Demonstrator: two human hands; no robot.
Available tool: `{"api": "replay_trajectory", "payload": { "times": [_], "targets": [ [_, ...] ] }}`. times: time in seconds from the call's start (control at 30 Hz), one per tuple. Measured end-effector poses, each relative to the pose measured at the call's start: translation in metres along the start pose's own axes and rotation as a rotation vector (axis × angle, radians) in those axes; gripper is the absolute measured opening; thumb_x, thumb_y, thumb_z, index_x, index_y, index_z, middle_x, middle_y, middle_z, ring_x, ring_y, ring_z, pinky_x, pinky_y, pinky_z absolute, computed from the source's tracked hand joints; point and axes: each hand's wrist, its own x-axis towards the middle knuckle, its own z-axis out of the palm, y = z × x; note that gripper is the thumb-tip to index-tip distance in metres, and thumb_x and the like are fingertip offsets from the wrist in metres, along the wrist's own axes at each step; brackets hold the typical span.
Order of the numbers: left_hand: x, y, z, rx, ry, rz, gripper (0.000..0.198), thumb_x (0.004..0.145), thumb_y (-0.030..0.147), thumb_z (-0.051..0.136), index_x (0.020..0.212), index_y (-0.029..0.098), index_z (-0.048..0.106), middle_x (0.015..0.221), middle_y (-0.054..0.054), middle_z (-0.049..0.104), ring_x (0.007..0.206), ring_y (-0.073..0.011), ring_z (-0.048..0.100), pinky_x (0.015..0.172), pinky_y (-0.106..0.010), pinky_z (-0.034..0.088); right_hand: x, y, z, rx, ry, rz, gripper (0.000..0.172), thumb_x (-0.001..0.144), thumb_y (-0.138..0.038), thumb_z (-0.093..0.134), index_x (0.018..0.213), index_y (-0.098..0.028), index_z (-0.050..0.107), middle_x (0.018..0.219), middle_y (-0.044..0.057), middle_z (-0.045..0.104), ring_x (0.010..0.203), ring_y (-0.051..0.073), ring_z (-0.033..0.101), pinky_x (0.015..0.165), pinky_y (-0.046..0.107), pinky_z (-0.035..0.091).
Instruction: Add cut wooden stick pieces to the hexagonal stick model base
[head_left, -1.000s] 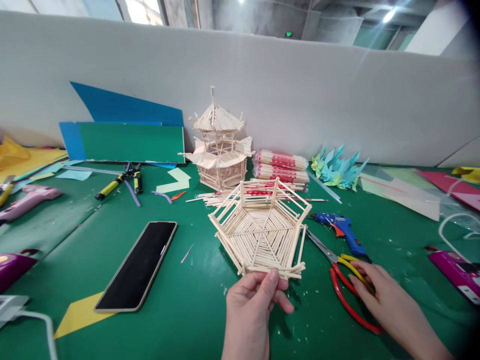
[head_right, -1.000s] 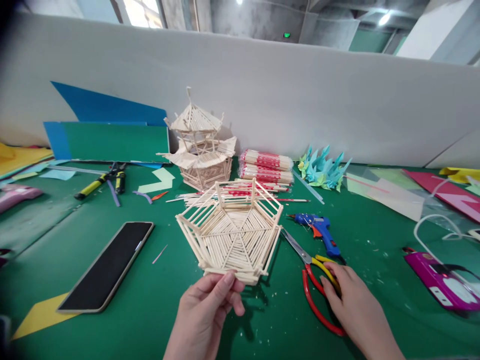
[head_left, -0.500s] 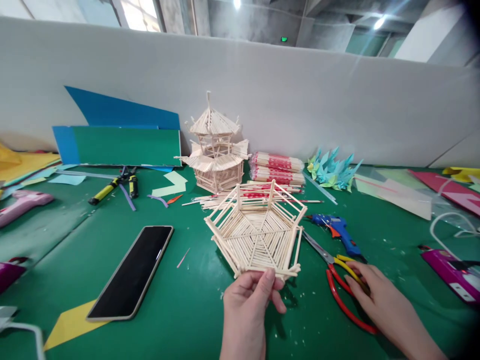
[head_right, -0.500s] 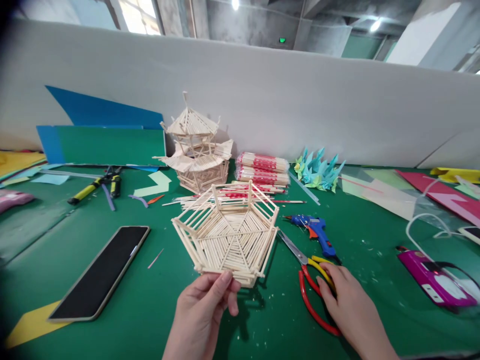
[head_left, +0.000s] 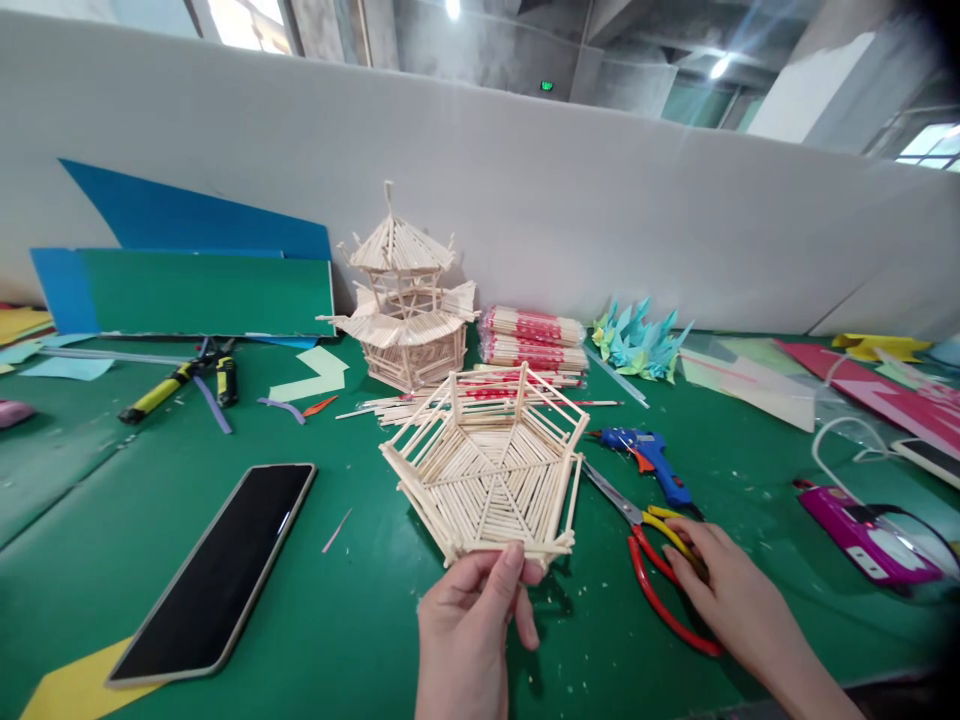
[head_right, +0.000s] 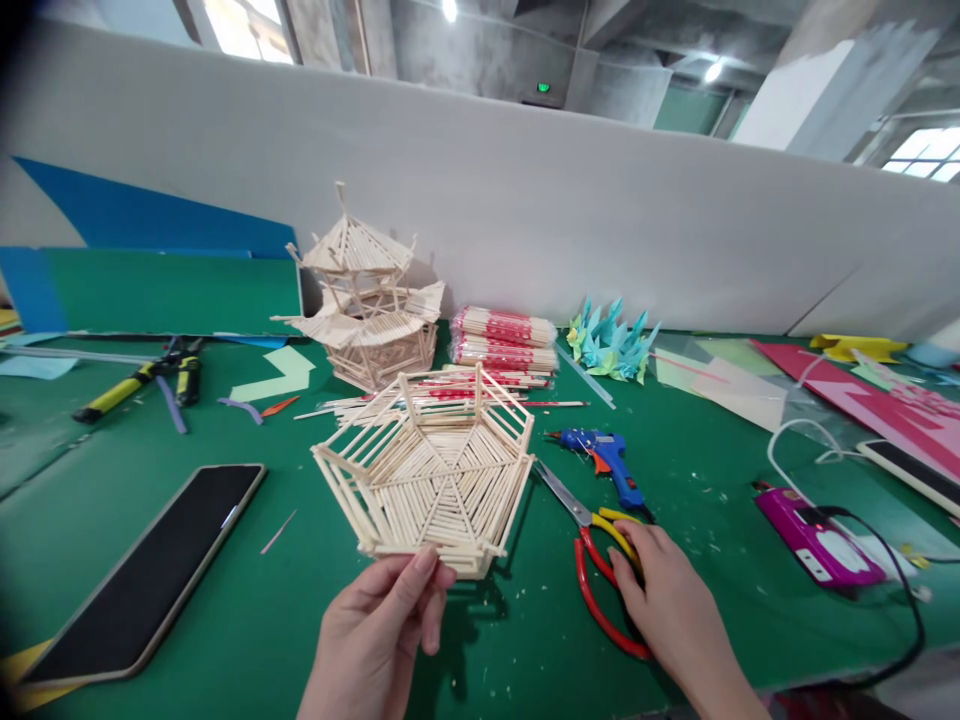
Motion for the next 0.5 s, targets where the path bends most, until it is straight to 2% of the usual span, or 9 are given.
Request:
{"api": "replay_trajectory", "payload": {
  "times": [0.13, 0.3, 0.4, 0.5],
  "targets": [
    [0.0, 0.001, -0.001, 0.007, -0.009, -0.004, 0.022, 0.065, 0.032, 0.073, 0.061, 0.011, 0.066, 0.043, 0.003, 0.058, 0.036, -0.0033, 0.045, 0.049, -0.017, 0.037, 0.001, 0.001, 0.0, 0.002, 0.015, -0.009, 0.031, 0.085, -0.037, 0.037, 0.104, -0.019, 0.052, 0.101, 0.009, 0.058, 0.086, 0.021, 0.06, 0.074, 0.034, 0.049],
    [-0.007, -0.004, 0.0, 0.032, -0.01, -0.02, 0.028, 0.059, 0.036, 0.076, 0.056, 0.011, 0.064, 0.051, -0.002, 0.064, 0.033, -0.0026, 0.044, 0.04, -0.015, 0.031, 0.005, 0.003, 0.007, 0.007, 0.052, 0.018, 0.029, 0.083, -0.036, 0.036, 0.096, -0.019, 0.055, 0.09, 0.009, 0.06, 0.073, 0.022, 0.061, 0.065, 0.035, 0.05],
    [-0.017, -0.009, 0.003, 0.082, -0.063, -0.065, 0.035, 0.053, 0.044, 0.077, 0.055, 0.011, 0.063, 0.049, -0.002, 0.063, 0.03, -0.0039, 0.044, 0.035, -0.015, 0.028, 0.003, 0.005, 0.009, 0.016, 0.076, 0.04, 0.032, 0.083, -0.037, 0.032, 0.092, -0.018, 0.056, 0.092, 0.012, 0.06, 0.076, 0.025, 0.061, 0.068, 0.039, 0.049],
    [-0.026, -0.011, 0.007, 0.147, -0.121, -0.089, 0.039, 0.051, 0.049, 0.076, 0.056, 0.012, 0.063, 0.049, -0.001, 0.059, 0.031, -0.0048, 0.044, 0.035, -0.016, 0.03, -0.006, 0.007, 0.003, 0.074, 0.133, 0.078, 0.038, 0.081, -0.043, 0.032, 0.093, -0.016, 0.056, 0.097, 0.016, 0.059, 0.085, 0.029, 0.06, 0.075, 0.044, 0.047]
  ]
}}
